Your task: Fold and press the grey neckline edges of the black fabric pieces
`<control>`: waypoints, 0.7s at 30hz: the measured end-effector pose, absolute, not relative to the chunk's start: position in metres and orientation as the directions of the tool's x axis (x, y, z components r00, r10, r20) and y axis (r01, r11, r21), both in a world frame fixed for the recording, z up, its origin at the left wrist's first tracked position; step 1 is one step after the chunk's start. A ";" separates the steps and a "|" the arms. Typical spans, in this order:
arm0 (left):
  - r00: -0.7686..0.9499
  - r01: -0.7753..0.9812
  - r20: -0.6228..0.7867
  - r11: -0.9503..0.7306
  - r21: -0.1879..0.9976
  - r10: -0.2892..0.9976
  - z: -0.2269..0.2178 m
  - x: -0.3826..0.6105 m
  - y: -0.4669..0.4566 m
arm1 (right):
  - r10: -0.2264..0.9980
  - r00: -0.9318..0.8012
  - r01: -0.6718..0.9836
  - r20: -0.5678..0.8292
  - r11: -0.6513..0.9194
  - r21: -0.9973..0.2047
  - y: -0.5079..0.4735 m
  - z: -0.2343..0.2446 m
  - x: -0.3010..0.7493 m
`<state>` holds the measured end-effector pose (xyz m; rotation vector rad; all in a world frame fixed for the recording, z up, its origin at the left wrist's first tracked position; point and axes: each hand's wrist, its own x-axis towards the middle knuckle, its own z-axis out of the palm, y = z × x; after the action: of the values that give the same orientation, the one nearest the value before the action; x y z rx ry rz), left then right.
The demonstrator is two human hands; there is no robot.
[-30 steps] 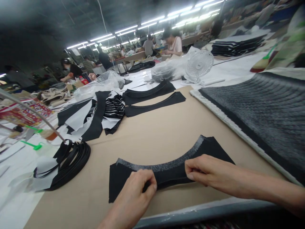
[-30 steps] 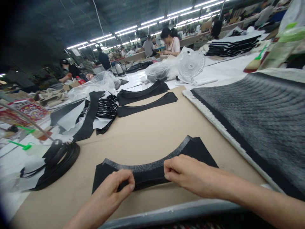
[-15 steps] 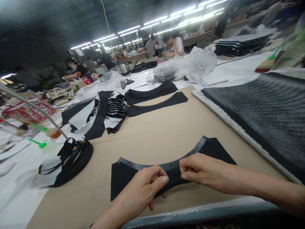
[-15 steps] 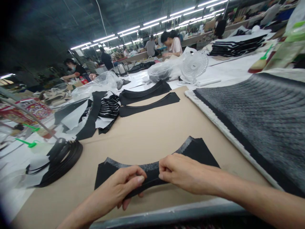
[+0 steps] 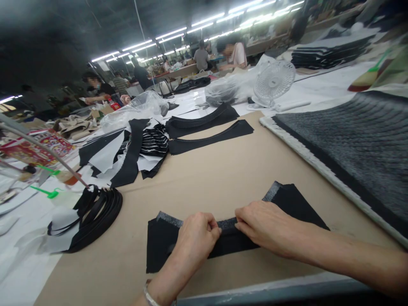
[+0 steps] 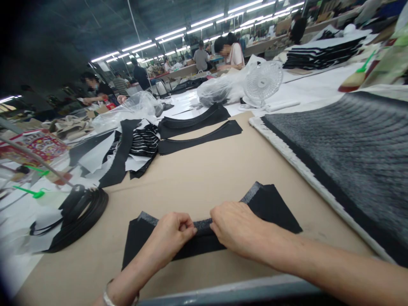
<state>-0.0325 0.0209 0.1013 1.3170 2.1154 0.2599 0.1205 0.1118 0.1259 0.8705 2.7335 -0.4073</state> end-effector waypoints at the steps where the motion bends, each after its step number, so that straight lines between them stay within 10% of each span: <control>1: -0.313 0.742 -0.400 0.485 0.463 0.861 0.101 -0.032 0.022 | 0.529 -0.791 0.593 -0.306 0.785 -0.177 0.112 0.124 0.119; 21: -0.346 0.781 -0.381 0.489 0.390 0.857 0.094 -0.033 0.028 | 0.557 -0.753 0.635 -0.351 0.754 -0.166 0.115 0.113 0.112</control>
<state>-0.0329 0.0277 0.0936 1.3459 2.1969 0.1869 0.1124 0.1148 0.1134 0.9295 2.6725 -0.4013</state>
